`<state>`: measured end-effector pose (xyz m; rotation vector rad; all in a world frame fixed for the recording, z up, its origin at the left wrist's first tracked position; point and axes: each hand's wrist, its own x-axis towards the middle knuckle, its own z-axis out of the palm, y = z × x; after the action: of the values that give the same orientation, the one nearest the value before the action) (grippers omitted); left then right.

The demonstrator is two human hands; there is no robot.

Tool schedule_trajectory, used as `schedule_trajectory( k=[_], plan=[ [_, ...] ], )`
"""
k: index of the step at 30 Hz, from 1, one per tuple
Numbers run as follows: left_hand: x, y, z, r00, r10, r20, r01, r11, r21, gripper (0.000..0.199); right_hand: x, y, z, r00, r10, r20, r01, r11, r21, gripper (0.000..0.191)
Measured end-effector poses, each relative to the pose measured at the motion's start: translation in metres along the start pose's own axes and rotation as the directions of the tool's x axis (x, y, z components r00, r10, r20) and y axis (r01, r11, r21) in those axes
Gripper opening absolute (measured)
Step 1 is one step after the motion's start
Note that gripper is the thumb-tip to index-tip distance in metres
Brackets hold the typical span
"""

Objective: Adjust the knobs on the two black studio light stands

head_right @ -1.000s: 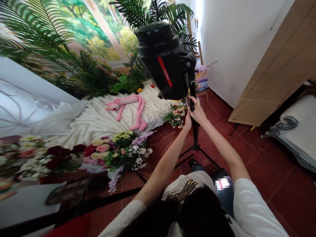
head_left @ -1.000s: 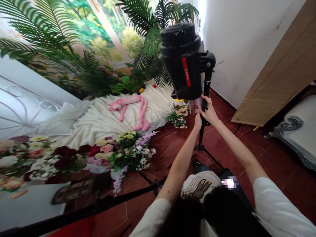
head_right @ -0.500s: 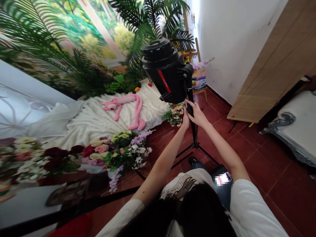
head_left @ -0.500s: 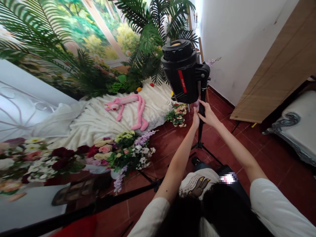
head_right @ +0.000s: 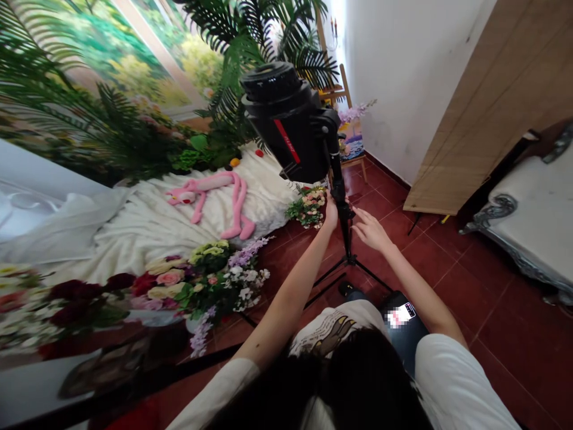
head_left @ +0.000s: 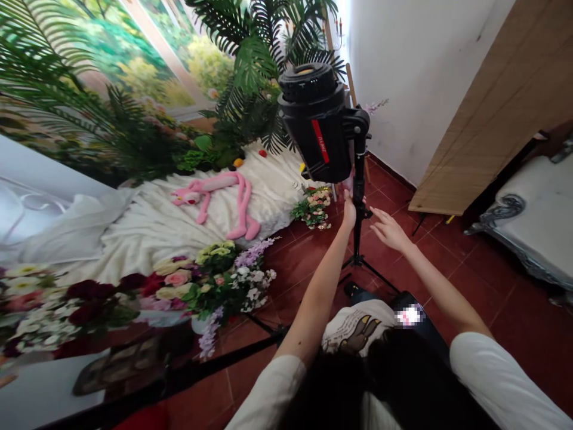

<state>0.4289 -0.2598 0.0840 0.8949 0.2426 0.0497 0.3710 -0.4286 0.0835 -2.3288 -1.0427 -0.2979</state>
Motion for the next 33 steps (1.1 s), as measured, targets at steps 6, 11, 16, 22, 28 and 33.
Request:
schedule_trajectory(
  k=[6, 11, 16, 22, 28, 33],
  plan=[
    [0.001, -0.001, -0.001, 0.999, 0.045, 0.018, -0.045, 0.999, 0.015, 0.068, 0.000, 0.005, 0.022, 0.987, 0.151, -0.046, -0.138, 0.967, 0.213, 0.039],
    [0.002, -0.004, -0.003, 0.996, 0.080, 0.041, -0.083, 0.994, 0.067, 0.068, 0.013, -0.005, 0.033, 0.893, 0.449, 0.012, -0.341, 0.659, 0.670, 0.052],
    [0.007, -0.009, -0.007, 0.986, 0.148, 0.078, -0.151, 0.988, 0.038, 0.067, 0.024, -0.011, 0.020, 0.773, 0.592, 0.228, -0.423, 0.213, 0.881, 0.052],
    [0.010, -0.010, -0.008, 0.988, 0.136, 0.075, -0.140, 0.989, 0.048, 0.069, 0.019, -0.004, 0.010, 0.785, 0.595, 0.169, -0.478, 0.410, 0.777, 0.062],
    [0.006, -0.007, -0.003, 0.995, 0.100, 0.019, -0.101, 0.992, 0.073, 0.068, 0.011, -0.002, 0.008, 0.950, 0.269, -0.158, -0.232, 0.948, 0.219, 0.048],
    [0.008, -0.008, -0.004, 0.994, 0.111, -0.008, -0.110, 0.992, 0.058, 0.066, 0.015, -0.007, 0.017, 0.986, 0.154, -0.060, -0.148, 0.984, 0.098, 0.039]
  ],
)
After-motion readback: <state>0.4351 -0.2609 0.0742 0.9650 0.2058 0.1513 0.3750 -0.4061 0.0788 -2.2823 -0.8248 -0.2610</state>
